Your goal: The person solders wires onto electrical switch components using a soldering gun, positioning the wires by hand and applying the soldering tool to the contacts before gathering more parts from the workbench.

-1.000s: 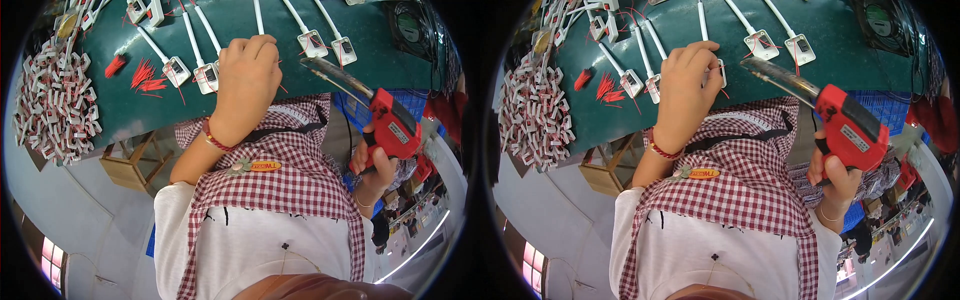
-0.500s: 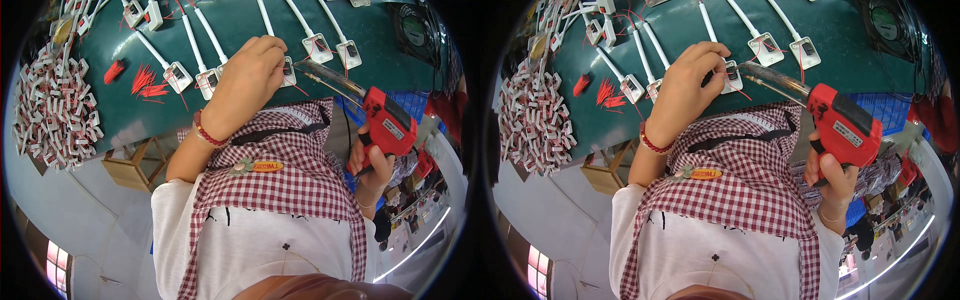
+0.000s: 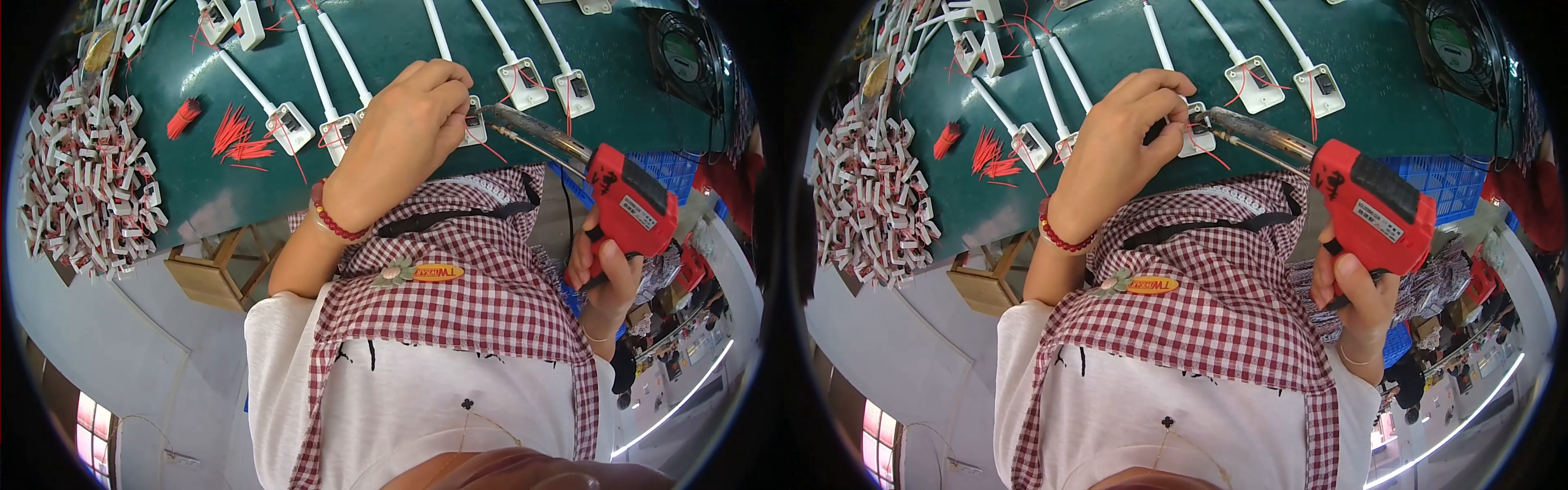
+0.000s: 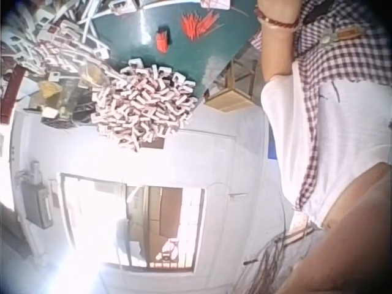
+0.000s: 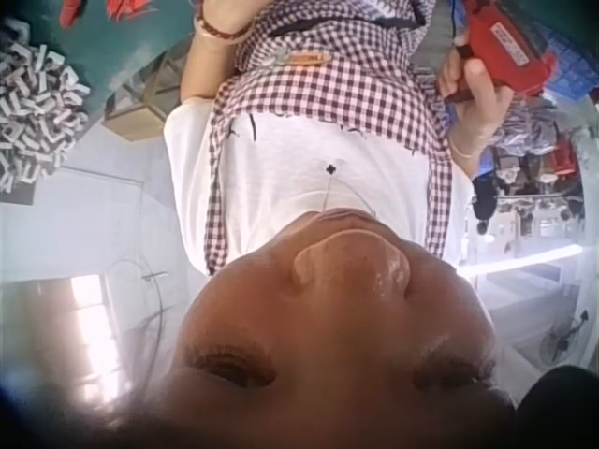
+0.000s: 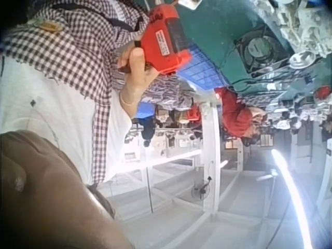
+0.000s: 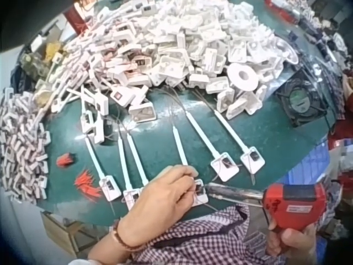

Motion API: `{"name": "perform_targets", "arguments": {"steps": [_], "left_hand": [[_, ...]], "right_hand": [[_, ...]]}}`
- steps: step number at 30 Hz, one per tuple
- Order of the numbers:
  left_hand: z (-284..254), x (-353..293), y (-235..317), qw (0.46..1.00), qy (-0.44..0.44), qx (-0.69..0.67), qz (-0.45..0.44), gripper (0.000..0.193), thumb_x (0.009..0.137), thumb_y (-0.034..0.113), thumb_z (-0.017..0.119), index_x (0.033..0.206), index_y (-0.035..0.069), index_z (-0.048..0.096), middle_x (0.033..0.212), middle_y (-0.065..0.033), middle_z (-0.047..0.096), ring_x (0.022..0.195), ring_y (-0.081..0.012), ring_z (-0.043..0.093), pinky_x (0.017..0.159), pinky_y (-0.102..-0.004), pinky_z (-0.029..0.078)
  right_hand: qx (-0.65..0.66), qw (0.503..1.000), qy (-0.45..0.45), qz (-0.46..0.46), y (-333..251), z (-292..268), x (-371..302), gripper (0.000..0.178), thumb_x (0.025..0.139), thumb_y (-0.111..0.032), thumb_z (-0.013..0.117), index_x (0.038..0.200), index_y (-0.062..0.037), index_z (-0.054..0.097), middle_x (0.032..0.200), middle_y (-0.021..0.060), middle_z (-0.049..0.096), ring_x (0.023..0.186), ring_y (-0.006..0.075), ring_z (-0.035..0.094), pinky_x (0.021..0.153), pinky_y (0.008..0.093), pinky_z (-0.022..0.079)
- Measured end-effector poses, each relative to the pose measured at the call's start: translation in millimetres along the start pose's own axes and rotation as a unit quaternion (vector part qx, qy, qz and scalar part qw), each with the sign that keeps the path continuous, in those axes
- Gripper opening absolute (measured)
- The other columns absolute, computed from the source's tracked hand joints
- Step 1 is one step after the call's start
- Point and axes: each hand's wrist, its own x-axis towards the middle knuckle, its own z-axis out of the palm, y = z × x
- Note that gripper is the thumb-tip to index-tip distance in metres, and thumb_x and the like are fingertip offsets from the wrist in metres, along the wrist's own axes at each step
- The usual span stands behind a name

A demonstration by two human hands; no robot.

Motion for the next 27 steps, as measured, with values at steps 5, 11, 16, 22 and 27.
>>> {"name": "perform_targets", "arguments": {"steps": [5, 11, 16, 22, 27], "left_hand": [[-2.1, 0.6, 0.5, 1.000, -0.008, -0.002, 0.001, 0.005, 0.076, 0.001, 0.060, 0.079, -0.001, 0.057, 0.102, -0.0091, 0.063, 0.084, -0.0252, 0.060, 0.073, -0.0327, 0.049], [-2.6, 0.8, -0.4, 1.000, -0.010, -0.010, -0.004, 0.005, 0.076, 0.001, 0.060, 0.080, -0.001, 0.057, 0.101, -0.0090, 0.063, 0.082, -0.0246, 0.060, 0.071, -0.0320, 0.049], [-4.2, 1.9, -0.9, 1.000, -0.021, -0.020, -0.006, 0.005, 0.077, 0.001, 0.060, 0.079, -0.001, 0.057, 0.101, -0.0089, 0.063, 0.078, -0.0241, 0.061, 0.069, -0.0320, 0.049], [-5.5, 3.0, -2.5, 1.000, -0.023, -0.012, 0.002, 0.005, 0.077, 0.002, 0.060, 0.079, -0.001, 0.057, 0.100, -0.0090, 0.063, 0.077, -0.0243, 0.061, 0.068, -0.0319, 0.049], [-5.7, 3.0, -2.2, 1.000, -0.025, -0.014, -0.001, 0.005, 0.078, 0.002, 0.060, 0.078, -0.001, 0.056, 0.100, -0.0089, 0.062, 0.077, -0.0245, 0.061, 0.068, -0.0319, 0.049]], "right_hand": [[0.009, 1.000, -0.001, 0.005, 1.7, -0.4, -0.5, 0.034, 0.086, -0.023, 0.061, 0.105, 0.0030, 0.049, 0.064, 0.0063, 0.051, 0.048, 0.0096, 0.047, 0.042, 0.0223, 0.039], [-0.025, 0.999, 0.023, 0.004, 6.2, 1.6, -1.2, 0.041, 0.086, -0.032, 0.060, 0.101, 0.0025, 0.046, 0.062, 0.0053, 0.046, 0.044, 0.0091, 0.041, 0.037, 0.0217, 0.036], [-0.023, 1.000, 0.020, -0.004, 7.2, 1.4, -2.6, 0.041, 0.087, -0.031, 0.058, 0.105, 0.0039, 0.046, 0.061, 0.0051, 0.045, 0.043, 0.0091, 0.041, 0.037, 0.0220, 0.036], [0.037, 0.999, 0.013, -0.014, 0.9, 1.3, -1.1, 0.048, 0.088, -0.027, 0.058, 0.118, 0.0089, 0.045, 0.062, 0.0072, 0.050, 0.044, 0.0098, 0.045, 0.038, 0.0230, 0.037], [-0.006, 0.999, 0.016, -0.030, 0.5, 0.2, 0.6, 0.050, 0.089, -0.032, 0.055, 0.116, 0.0074, 0.042, 0.060, 0.0037, 0.045, 0.042, 0.0070, 0.040, 0.035, 0.0204, 0.035]]}}
